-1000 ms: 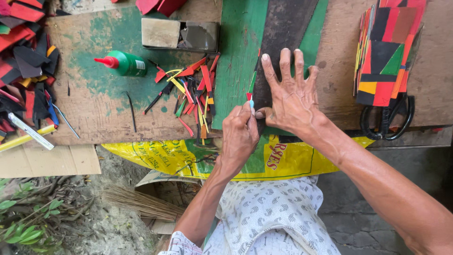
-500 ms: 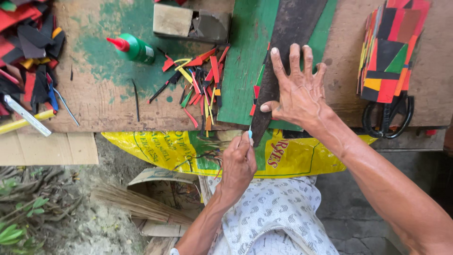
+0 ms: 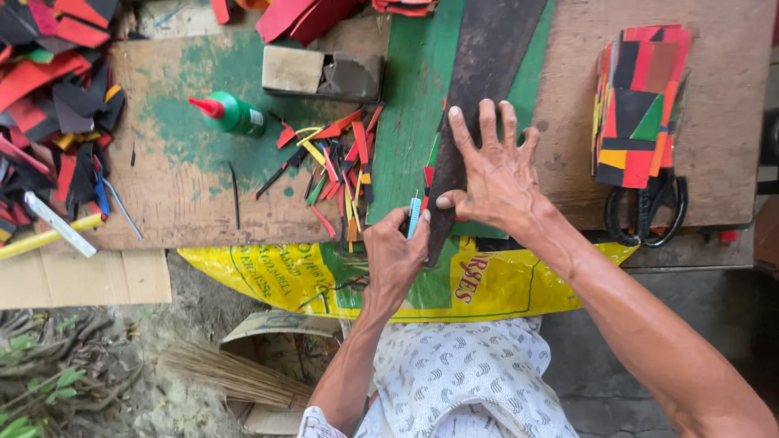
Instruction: The person uses a utility knife and a metal saw as a straightedge to cut small rectangular pieces of multicolored paper on a wooden workbench. The person repeatedly aligns the saw, cuts the paper, and stacks the finished pieces on the right side of the table.
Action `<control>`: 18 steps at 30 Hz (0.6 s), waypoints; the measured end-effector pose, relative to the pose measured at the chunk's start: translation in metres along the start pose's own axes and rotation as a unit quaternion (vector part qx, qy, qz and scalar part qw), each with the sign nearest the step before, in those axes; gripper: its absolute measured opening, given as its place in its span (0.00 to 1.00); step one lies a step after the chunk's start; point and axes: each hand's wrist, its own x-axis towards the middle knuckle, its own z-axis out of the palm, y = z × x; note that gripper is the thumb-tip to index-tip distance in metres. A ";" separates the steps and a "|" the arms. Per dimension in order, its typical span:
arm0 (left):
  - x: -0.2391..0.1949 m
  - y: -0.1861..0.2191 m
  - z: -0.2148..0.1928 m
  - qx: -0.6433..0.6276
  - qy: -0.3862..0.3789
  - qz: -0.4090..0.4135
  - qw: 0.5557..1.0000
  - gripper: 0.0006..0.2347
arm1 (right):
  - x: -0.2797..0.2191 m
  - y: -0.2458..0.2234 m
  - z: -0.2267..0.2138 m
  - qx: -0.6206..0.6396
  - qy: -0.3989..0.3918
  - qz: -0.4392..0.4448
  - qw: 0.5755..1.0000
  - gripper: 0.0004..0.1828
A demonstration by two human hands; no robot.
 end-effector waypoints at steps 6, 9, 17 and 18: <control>0.011 -0.010 0.002 0.032 -0.005 0.008 0.999 0.10 | 0.000 0.003 0.004 0.008 -0.004 0.000 1.000 0.73; 0.008 -0.008 -0.003 0.053 0.004 -0.009 0.999 0.11 | 0.000 0.004 0.006 0.009 0.000 -0.003 1.000 0.72; 0.041 0.018 -0.002 -0.090 -0.030 0.040 0.995 0.12 | 0.001 0.011 0.000 0.007 0.014 -0.018 1.000 0.68; 0.047 0.020 0.006 -0.112 -0.032 0.037 0.993 0.11 | 0.001 0.011 0.000 0.004 0.022 -0.020 1.000 0.68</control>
